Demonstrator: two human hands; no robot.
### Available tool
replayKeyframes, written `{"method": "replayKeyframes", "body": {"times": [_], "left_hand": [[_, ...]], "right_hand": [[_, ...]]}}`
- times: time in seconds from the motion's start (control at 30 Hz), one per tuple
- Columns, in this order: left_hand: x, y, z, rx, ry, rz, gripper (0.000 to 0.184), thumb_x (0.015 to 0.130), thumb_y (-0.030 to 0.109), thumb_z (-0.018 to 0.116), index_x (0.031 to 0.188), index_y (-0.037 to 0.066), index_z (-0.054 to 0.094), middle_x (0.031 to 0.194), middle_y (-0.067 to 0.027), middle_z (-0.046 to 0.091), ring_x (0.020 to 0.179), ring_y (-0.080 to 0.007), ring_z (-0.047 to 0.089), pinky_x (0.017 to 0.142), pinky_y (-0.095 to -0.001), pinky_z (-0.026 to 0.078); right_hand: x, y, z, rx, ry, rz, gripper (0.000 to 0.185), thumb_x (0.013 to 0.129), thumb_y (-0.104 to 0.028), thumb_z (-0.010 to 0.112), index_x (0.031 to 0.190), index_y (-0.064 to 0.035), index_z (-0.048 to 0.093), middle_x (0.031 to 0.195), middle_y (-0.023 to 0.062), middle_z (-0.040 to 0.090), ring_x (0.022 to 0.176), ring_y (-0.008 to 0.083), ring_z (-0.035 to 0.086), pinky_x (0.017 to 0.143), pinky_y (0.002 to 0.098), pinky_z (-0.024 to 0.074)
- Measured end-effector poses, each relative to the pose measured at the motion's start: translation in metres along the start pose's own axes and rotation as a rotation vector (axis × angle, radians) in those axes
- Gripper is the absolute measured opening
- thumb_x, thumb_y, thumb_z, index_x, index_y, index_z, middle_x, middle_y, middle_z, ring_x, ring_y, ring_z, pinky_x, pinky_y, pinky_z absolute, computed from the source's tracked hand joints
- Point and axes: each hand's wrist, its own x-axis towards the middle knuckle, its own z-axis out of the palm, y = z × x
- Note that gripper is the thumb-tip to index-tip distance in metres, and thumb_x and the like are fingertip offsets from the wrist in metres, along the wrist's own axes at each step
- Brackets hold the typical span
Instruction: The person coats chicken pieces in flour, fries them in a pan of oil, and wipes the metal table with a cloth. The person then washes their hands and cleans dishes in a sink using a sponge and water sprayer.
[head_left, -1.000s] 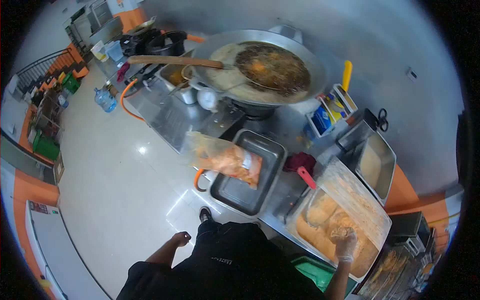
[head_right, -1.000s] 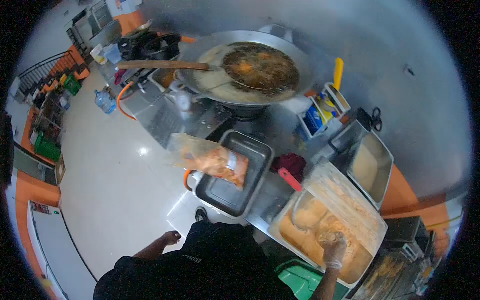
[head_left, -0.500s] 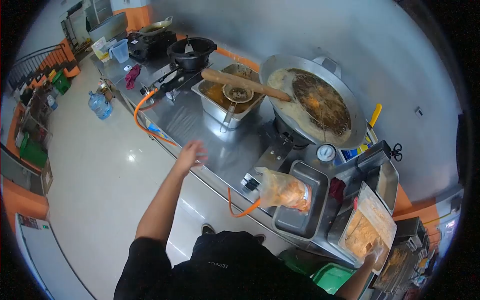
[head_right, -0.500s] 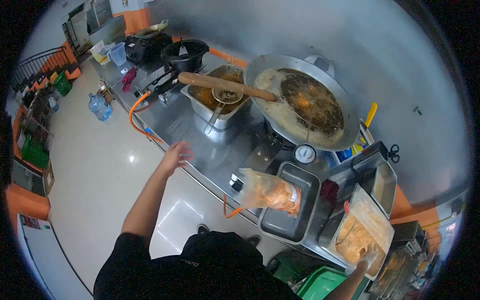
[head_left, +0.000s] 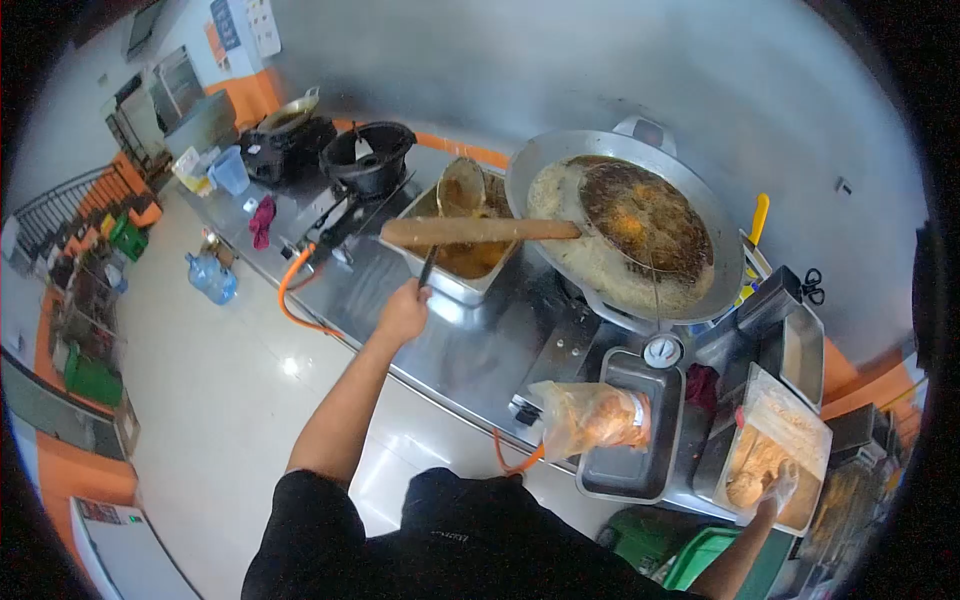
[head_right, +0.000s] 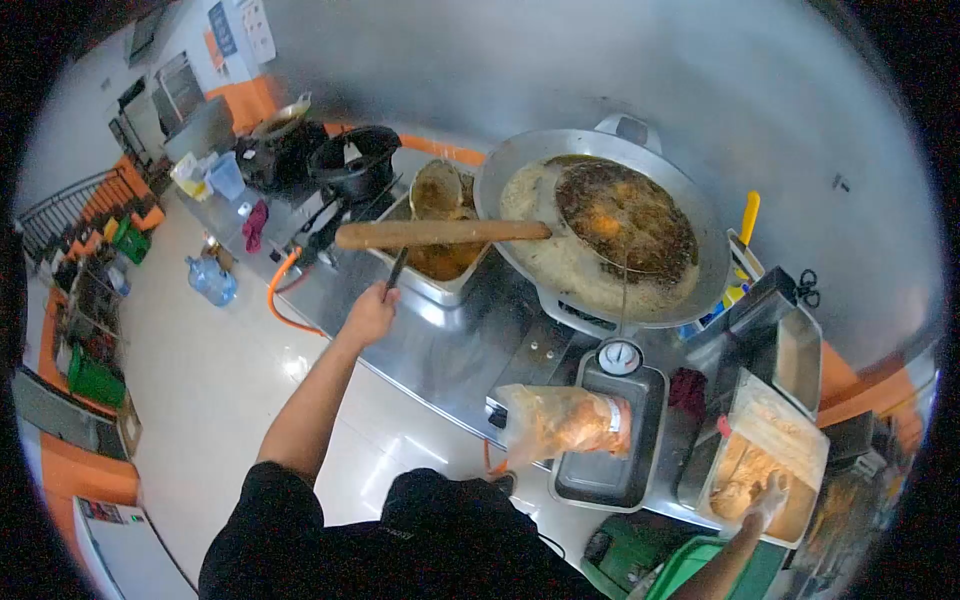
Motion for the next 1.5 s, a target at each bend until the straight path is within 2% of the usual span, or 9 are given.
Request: {"method": "replayKeyframes", "body": {"times": [0.13,0.43,0.67,0.8,0.9,1.1,1.2,1.3,1.5], "left_hand": [[0.003,0.017,-0.048,0.238,0.102,0.117,0.025,0.091,0.023,0.048,0.091,-0.001,0.054,0.081,-0.0299,0.06,0.079,-0.0492,0.057,0.072,-0.0564,0.043],[-0.001,-0.029,-0.108,0.675,-0.104,0.115,0.016,0.086,0.013,0.049,0.086,-0.001,0.057,0.075,-0.0275,0.061,0.075,-0.0475,0.06,0.069,-0.055,0.047],[0.011,-0.041,-0.146,0.585,-0.174,0.234,0.017,0.085,0.012,0.049,0.081,0.0,0.061,0.075,-0.025,0.062,0.074,-0.0416,0.062,0.065,-0.0486,0.047],[0.028,-0.003,-0.17,0.381,-0.3,-0.101,0.018,0.085,0.012,0.048,0.082,0.0,0.061,0.074,-0.022,0.063,0.073,-0.0387,0.063,0.064,-0.0447,0.046],[0.031,-0.025,-0.161,0.545,-0.146,0.197,0.018,0.085,0.012,0.048,0.08,0.0,0.061,0.074,-0.0222,0.062,0.076,-0.0385,0.063,0.066,-0.0443,0.047],[0.005,-0.012,-0.161,0.66,-0.153,0.132,0.018,0.085,0.014,0.05,0.08,0.001,0.062,0.076,-0.0206,0.063,0.078,-0.0403,0.061,0.067,-0.0461,0.047],[0.011,-0.025,-0.168,0.522,-0.22,0.281,0.017,0.083,0.012,0.05,0.079,0.001,0.063,0.068,-0.0177,0.062,0.066,-0.0336,0.062,0.06,-0.0413,0.047],[0.025,0.01,-0.183,0.398,-0.365,-0.104,0.017,0.084,0.013,0.05,0.082,0.001,0.062,0.064,-0.0152,0.06,0.06,-0.0281,0.061,0.059,-0.0388,0.047],[0.076,0.073,-0.216,0.16,-0.177,0.051,0.028,0.094,0.026,0.044,0.086,0.004,0.06,0.059,-0.0021,0.051,0.051,-0.0119,0.047,0.048,-0.0286,0.037]], "right_hand": [[-0.002,-0.001,0.005,0.011,0.022,-0.009,0.046,0.087,-0.028,0.062,0.127,-0.0124,0.044,0.1,0.0031,0.055,0.06,0.0152,0.05,0.046,0.0241,0.0392],[-0.067,0.002,0.007,-0.019,0.177,0.053,0.054,0.082,-0.026,0.066,0.129,-0.0098,0.045,0.118,0.0063,0.053,0.066,0.0176,0.053,0.05,0.0265,0.0435],[-0.08,0.002,-0.002,0.084,0.14,-0.028,0.058,0.084,-0.027,0.065,0.133,-0.008,0.04,0.135,0.0071,0.042,0.099,0.0188,0.051,0.071,0.0286,0.047],[-0.073,0.005,-0.001,0.079,0.132,-0.025,0.059,0.085,-0.026,0.065,0.134,-0.0069,0.038,0.138,0.0084,0.039,0.101,0.0195,0.052,0.073,0.03,0.0481],[-0.069,0.006,0.001,0.066,0.135,-0.022,0.058,0.085,-0.024,0.065,0.133,-0.0059,0.038,0.138,0.0092,0.04,0.102,0.0198,0.052,0.074,0.0311,0.0491],[-0.078,0.005,0.008,0.076,0.137,-0.066,0.061,0.081,-0.028,0.068,0.132,-0.0102,0.041,0.122,0.0073,0.049,0.089,0.0188,0.054,0.069,0.0285,0.0486],[-0.08,-0.001,0.016,0.061,0.157,-0.032,0.064,0.08,-0.027,0.068,0.134,-0.0098,0.039,0.123,0.0083,0.048,0.088,0.0193,0.054,0.069,0.0283,0.0486],[-0.089,-0.012,0.025,0.07,0.137,0.014,0.065,0.08,-0.025,0.068,0.136,-0.0095,0.038,0.121,0.009,0.049,0.085,0.0185,0.054,0.067,0.0281,0.0482],[-0.093,-0.012,0.035,0.077,0.095,0.051,0.065,0.078,-0.022,0.067,0.135,-0.0081,0.039,0.123,0.0111,0.049,0.085,0.0178,0.055,0.066,0.0282,0.0481]]}}
